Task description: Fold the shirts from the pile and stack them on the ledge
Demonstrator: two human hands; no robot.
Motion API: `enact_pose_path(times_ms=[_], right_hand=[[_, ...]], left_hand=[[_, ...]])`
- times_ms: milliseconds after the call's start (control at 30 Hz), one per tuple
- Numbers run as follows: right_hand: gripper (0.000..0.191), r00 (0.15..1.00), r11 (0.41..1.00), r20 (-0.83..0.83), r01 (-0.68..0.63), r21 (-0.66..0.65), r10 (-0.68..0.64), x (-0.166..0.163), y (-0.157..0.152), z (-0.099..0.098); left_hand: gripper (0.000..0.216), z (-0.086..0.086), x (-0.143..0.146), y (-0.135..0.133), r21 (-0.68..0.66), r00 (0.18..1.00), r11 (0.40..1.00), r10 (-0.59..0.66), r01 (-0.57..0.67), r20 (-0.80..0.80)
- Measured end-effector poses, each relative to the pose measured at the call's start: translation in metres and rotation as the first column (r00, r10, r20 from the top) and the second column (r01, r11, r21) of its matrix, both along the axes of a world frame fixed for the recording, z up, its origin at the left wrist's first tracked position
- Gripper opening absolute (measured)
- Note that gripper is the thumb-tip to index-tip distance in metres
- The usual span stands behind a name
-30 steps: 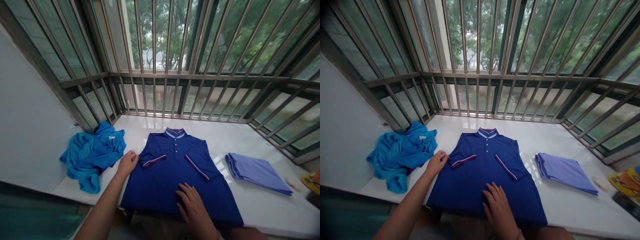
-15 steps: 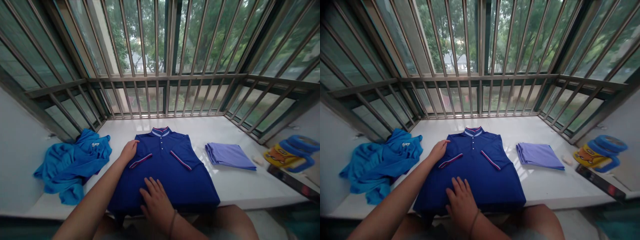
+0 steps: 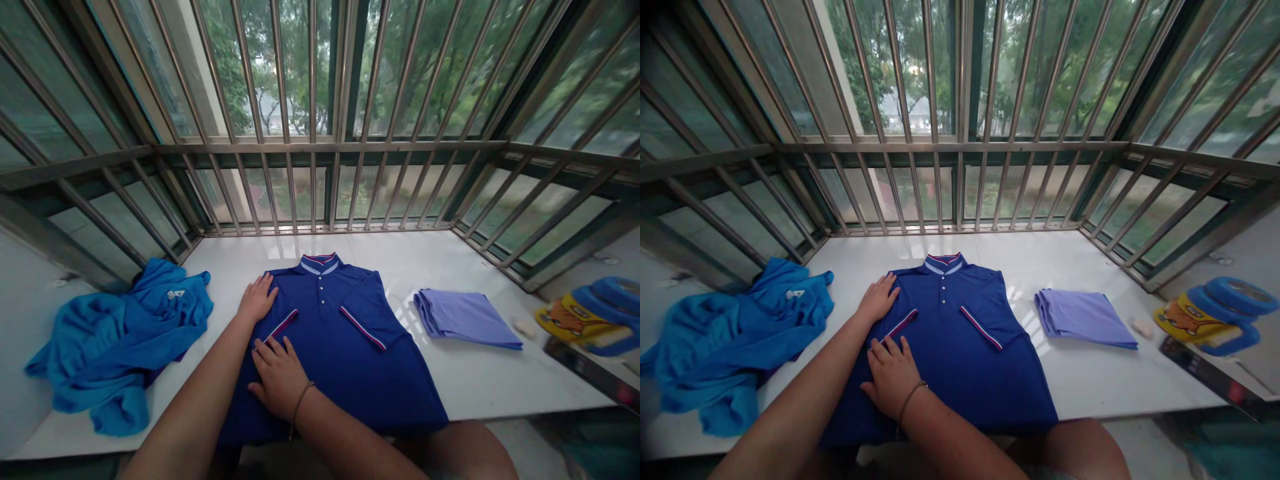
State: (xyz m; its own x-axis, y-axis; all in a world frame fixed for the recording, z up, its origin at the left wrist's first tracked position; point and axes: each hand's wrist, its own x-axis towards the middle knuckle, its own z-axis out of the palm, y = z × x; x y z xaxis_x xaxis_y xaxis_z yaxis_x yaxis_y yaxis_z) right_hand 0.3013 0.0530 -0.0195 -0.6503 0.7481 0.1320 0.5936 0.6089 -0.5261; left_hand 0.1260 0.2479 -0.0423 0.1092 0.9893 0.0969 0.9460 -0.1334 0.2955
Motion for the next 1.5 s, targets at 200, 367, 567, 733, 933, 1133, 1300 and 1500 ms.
enact_pose_path(times_ms=[200, 367, 567, 733, 933, 1133, 1300, 1500], right_hand=[[0.035, 0.999, 0.997, 0.001, 0.039, 0.069, -0.039, 0.068, 0.04, 0.024], [0.031, 0.849, 0.857, 0.123, 0.513, 0.05, -0.515, 0.142, 0.16, 0.062], [0.045, 0.707, 0.74, 0.277, 0.672, 0.02, -0.65, 0.186, 0.258, 0.058], [0.034, 0.708, 0.74, 0.316, 0.672, -0.027, -0.631, 0.193, 0.283, 0.037], [0.017, 0.805, 0.812, 0.182, 0.581, -0.054, -0.564, 0.208, 0.284, 0.043], [0.029, 0.942, 0.942, -0.046, 0.334, 0.031, -0.333, 0.24, 0.222, 0.055], [0.049, 0.99, 0.988, -0.127, 0.076, 0.135, -0.059, 0.257, 0.178, 0.034], [0.048, 0.989, 0.98, 0.049, 0.129, 0.153, -0.138, 0.253, 0.172, 0.021]], left_hand=[[0.057, 0.004, 0.011, 0.01, 0.016, 0.994, 0.994, 0.103, -0.104, 0.04], [0.045, 0.018, 0.04, 0.049, 0.083, 0.998, 0.996, 0.006, -0.012, 0.066], [0.045, 0.022, 0.076, 0.099, 0.013, 0.996, 1.0, -0.011, 0.01, 0.091], [0.024, 0.021, 0.079, 0.119, -0.057, 0.99, 0.998, 0.016, -0.008, 0.141], [0.014, 0.037, 0.067, 0.119, -0.035, 0.968, 0.994, -0.089, 0.1, 0.235], [0.022, 0.056, 0.037, 0.079, 0.091, 0.926, 0.958, -0.286, 0.272, 0.248], [0.067, 0.049, 0.037, 0.048, 0.154, 0.84, 0.836, -0.539, 0.527, 0.054], [0.041, 0.049, 0.066, 0.053, -0.028, 0.796, 0.798, -0.603, 0.602, -0.055]])
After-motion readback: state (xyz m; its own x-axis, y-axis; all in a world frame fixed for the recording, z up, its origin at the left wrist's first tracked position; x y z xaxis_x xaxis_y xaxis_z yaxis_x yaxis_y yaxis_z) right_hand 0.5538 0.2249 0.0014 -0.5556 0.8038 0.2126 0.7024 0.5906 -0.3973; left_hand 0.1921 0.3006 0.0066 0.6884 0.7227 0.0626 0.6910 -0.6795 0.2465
